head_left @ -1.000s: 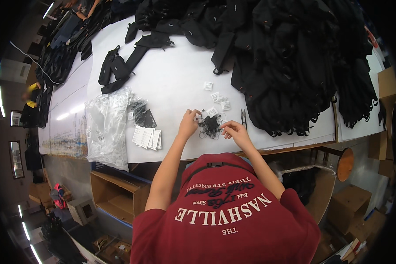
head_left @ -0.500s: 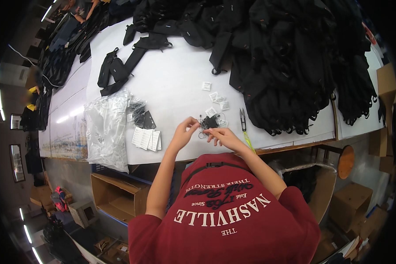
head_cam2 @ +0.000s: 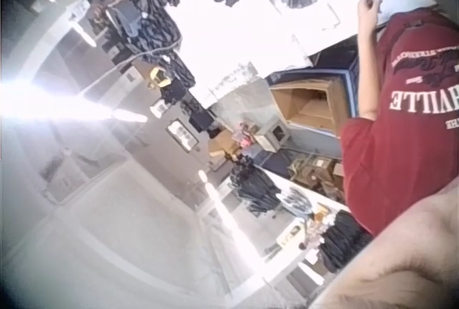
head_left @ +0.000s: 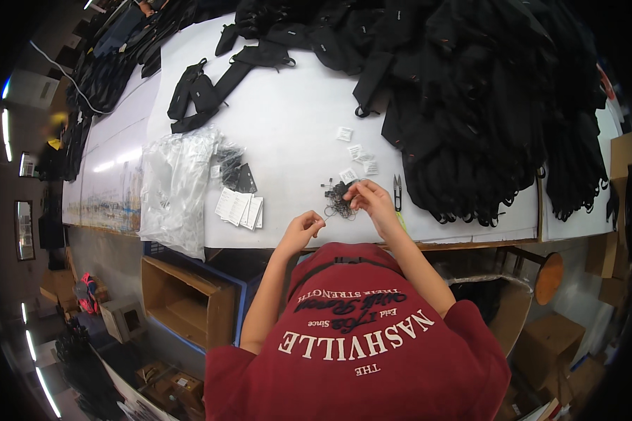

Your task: Packing small black pouches into plastic bags and organizing them on a table.

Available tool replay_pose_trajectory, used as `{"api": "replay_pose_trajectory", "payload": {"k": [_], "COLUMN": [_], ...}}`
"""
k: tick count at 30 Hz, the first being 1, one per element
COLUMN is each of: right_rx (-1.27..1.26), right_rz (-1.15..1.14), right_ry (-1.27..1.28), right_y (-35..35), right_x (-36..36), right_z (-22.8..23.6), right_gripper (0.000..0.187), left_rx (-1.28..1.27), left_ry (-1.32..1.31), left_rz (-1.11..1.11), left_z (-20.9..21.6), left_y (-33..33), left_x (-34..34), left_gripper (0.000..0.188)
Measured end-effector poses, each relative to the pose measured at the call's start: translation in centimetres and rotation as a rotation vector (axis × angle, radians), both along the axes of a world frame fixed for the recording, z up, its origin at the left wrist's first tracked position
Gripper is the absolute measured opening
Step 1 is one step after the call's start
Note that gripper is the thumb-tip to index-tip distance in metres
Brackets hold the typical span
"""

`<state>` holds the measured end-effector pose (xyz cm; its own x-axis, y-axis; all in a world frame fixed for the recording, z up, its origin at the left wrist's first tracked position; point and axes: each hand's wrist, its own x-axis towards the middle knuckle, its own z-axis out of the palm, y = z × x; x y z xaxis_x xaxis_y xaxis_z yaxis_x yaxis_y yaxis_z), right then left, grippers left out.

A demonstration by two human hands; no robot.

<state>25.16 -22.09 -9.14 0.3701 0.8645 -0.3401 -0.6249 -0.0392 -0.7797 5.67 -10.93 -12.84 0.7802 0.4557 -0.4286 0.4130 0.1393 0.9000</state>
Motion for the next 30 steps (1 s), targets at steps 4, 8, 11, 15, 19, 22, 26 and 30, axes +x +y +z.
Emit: {"api": "replay_pose_trajectory", "payload": {"k": [4, 8, 11, 15, 19, 22, 26, 30], "right_rx": [0.017, -0.014, -0.031, -0.075, -0.079, -0.064, -0.053, -0.077], "right_rz": [0.073, 0.184, 0.236, 0.273, 0.345, 0.360, 0.384, 0.381], "right_ry": [-0.065, -0.074, -0.036, -0.042, -0.058, -0.057, -0.041, -0.018], "right_y": [-1.5, -3.1, -3.8, -3.9, -3.4, -3.0, -3.2, -3.6], "right_x": [0.4, -0.2, -0.6, -0.2, -0.1, -0.5, -0.6, -0.5], "right_z": [-0.6, -0.6, -0.1, -0.6, -0.1, 0.1, 0.2, -0.6], "right_gripper": [0.021, 0.021, 0.021, 0.021, 0.020, 0.021, 0.020, 0.019], "left_rx": [0.400, 1.211, 1.425, 1.333, 1.177, 1.155, 1.141, 1.098], "left_ry": [0.048, 0.289, 0.548, 0.637, 0.574, 0.712, 0.636, 0.390], "left_rz": [0.143, 0.609, 0.717, 0.408, 0.417, 0.494, 0.449, 0.479], "left_z": [-2.2, -3.9, -8.0, -6.8, -4.2, -3.2, -3.0, -1.4], "left_y": [1.4, 6.8, 8.9, 9.1, 8.5, 8.7, 8.9, 6.6], "left_x": [-0.8, -4.2, -9.1, -10.1, -8.6, -8.0, -7.7, -4.2], "left_gripper": [0.019, 0.024, 0.027, 0.026, 0.025, 0.021, 0.016, 0.020]}}
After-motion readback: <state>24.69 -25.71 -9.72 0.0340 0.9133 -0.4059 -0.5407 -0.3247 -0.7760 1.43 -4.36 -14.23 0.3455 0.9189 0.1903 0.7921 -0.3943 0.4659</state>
